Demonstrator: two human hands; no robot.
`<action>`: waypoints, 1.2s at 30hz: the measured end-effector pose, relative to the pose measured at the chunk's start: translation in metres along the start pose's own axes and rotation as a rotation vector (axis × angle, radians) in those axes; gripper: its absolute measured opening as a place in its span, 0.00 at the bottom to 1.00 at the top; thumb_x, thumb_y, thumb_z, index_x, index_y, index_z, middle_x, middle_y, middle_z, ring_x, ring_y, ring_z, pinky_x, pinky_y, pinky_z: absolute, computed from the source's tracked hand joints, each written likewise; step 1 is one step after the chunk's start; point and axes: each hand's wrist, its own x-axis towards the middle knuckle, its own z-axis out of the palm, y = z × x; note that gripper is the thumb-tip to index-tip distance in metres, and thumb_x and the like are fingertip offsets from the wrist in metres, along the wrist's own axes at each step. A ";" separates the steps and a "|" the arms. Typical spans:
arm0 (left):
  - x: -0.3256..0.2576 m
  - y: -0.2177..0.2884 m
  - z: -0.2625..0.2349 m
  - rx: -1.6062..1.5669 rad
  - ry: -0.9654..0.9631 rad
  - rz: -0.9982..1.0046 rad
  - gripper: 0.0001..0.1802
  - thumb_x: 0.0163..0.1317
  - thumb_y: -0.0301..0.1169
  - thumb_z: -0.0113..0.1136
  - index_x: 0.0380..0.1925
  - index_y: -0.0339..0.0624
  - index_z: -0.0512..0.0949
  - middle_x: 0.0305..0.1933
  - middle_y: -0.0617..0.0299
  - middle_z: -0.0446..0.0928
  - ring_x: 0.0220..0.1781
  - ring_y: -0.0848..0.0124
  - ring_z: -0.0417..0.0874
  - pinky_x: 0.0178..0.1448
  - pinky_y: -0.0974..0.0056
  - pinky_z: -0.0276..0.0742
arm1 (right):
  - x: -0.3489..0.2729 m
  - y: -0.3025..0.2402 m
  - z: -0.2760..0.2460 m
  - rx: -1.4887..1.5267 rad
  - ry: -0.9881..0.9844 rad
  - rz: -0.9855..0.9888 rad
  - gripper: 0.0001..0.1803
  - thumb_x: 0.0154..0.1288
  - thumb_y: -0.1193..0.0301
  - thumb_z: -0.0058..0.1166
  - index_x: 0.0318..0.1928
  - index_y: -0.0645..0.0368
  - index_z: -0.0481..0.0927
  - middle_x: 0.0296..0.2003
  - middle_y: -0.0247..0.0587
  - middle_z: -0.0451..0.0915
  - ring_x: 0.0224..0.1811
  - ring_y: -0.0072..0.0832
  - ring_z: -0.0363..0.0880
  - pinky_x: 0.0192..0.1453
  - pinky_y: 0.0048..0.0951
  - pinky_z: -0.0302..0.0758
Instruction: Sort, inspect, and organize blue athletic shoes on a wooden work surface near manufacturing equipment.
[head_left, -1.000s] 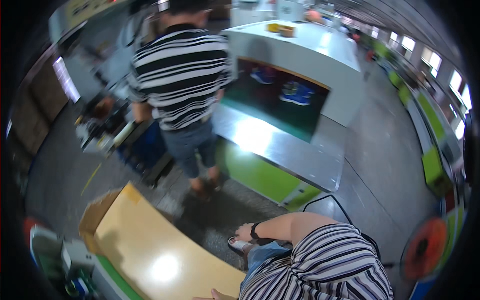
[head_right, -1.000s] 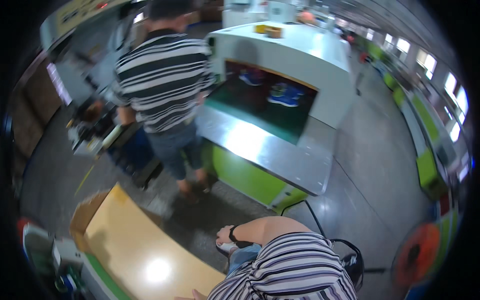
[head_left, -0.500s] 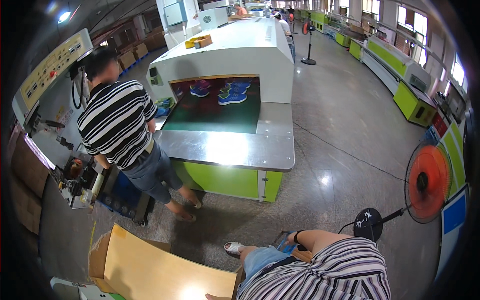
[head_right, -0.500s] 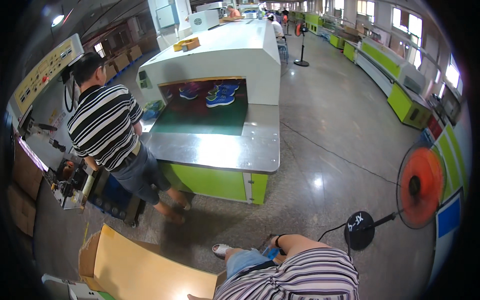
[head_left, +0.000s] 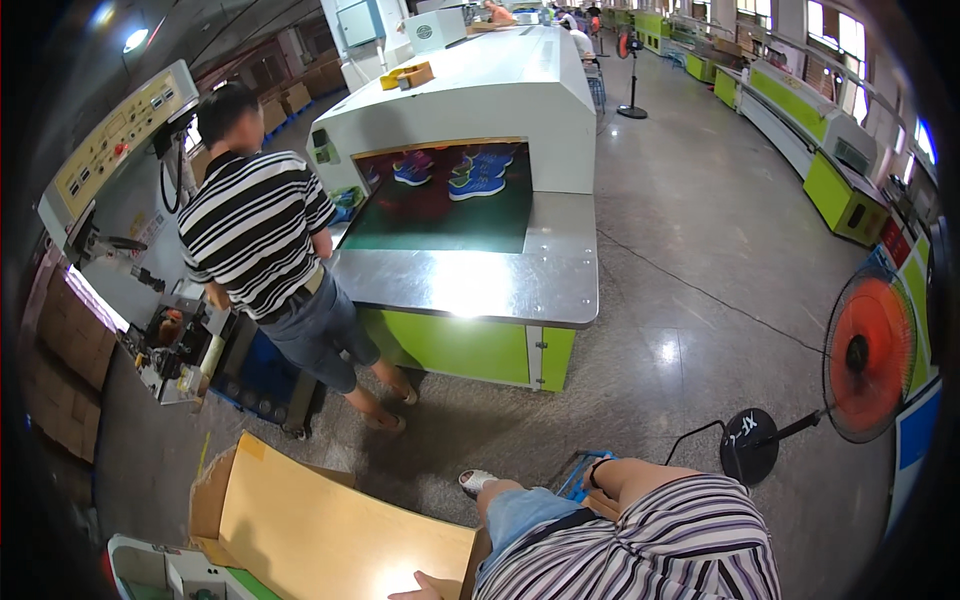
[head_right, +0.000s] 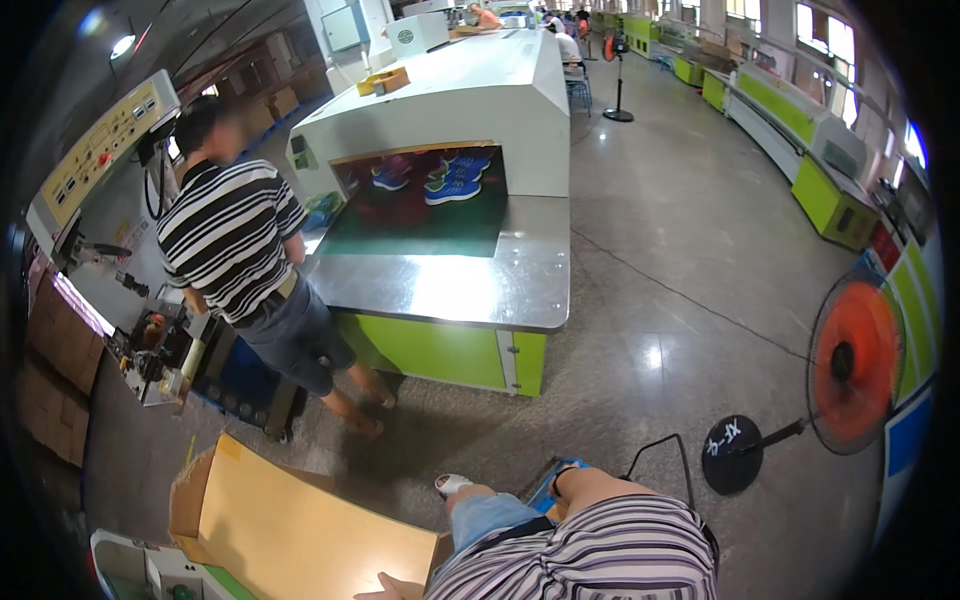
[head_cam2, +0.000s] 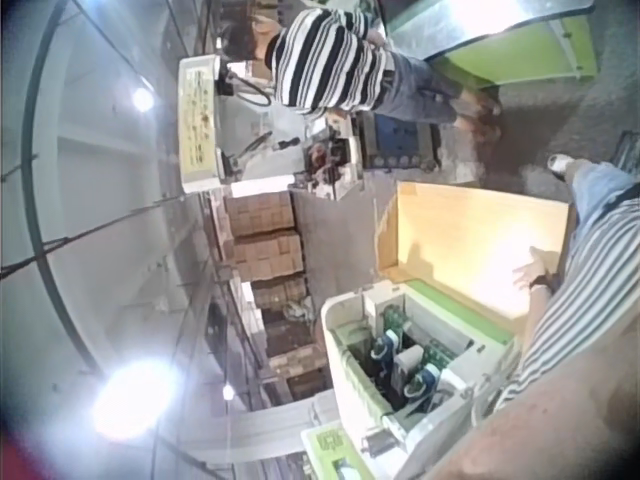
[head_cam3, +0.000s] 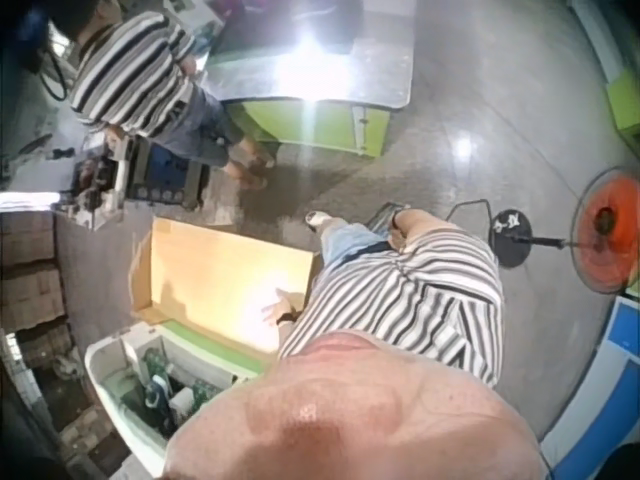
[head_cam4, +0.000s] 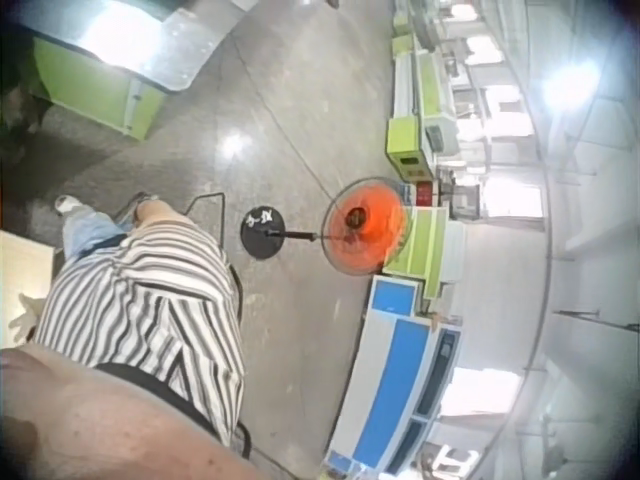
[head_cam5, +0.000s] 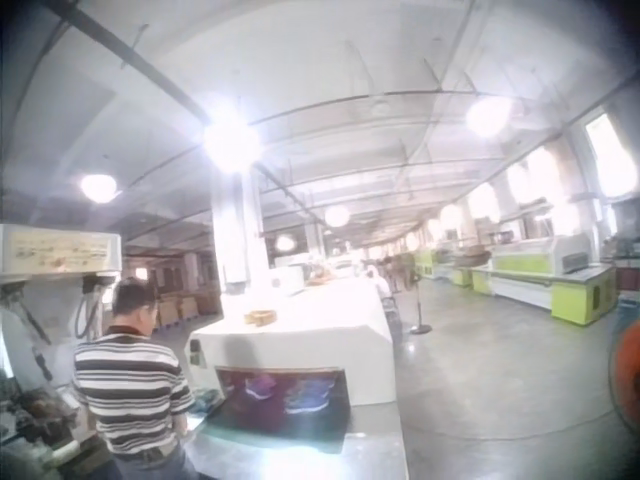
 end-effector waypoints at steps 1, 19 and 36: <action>-0.001 -0.002 0.001 0.028 0.005 0.033 0.72 0.58 0.83 0.33 0.78 0.25 0.34 0.78 0.15 0.35 0.80 0.21 0.37 0.78 0.24 0.34 | -0.003 -0.001 -0.005 -0.014 0.009 -0.003 0.33 0.71 0.43 0.51 0.71 0.42 0.75 0.72 0.45 0.70 0.75 0.47 0.66 0.78 0.57 0.58; -0.021 -0.006 -0.001 0.065 0.058 0.006 0.65 0.61 0.72 0.53 0.78 0.29 0.42 0.78 0.23 0.39 0.79 0.29 0.43 0.76 0.29 0.46 | 0.124 -0.069 -0.122 -0.171 -0.232 -0.474 0.24 0.65 0.48 0.58 0.55 0.48 0.82 0.55 0.48 0.79 0.58 0.47 0.76 0.61 0.50 0.70; -0.021 0.009 0.007 -0.217 0.097 -0.067 0.59 0.65 0.65 0.55 0.81 0.38 0.44 0.83 0.30 0.31 0.84 0.31 0.29 0.80 0.28 0.28 | 0.285 -0.162 -0.307 -1.205 -0.469 -1.394 0.17 0.59 0.54 0.65 0.39 0.53 0.88 0.39 0.51 0.87 0.41 0.47 0.86 0.45 0.44 0.81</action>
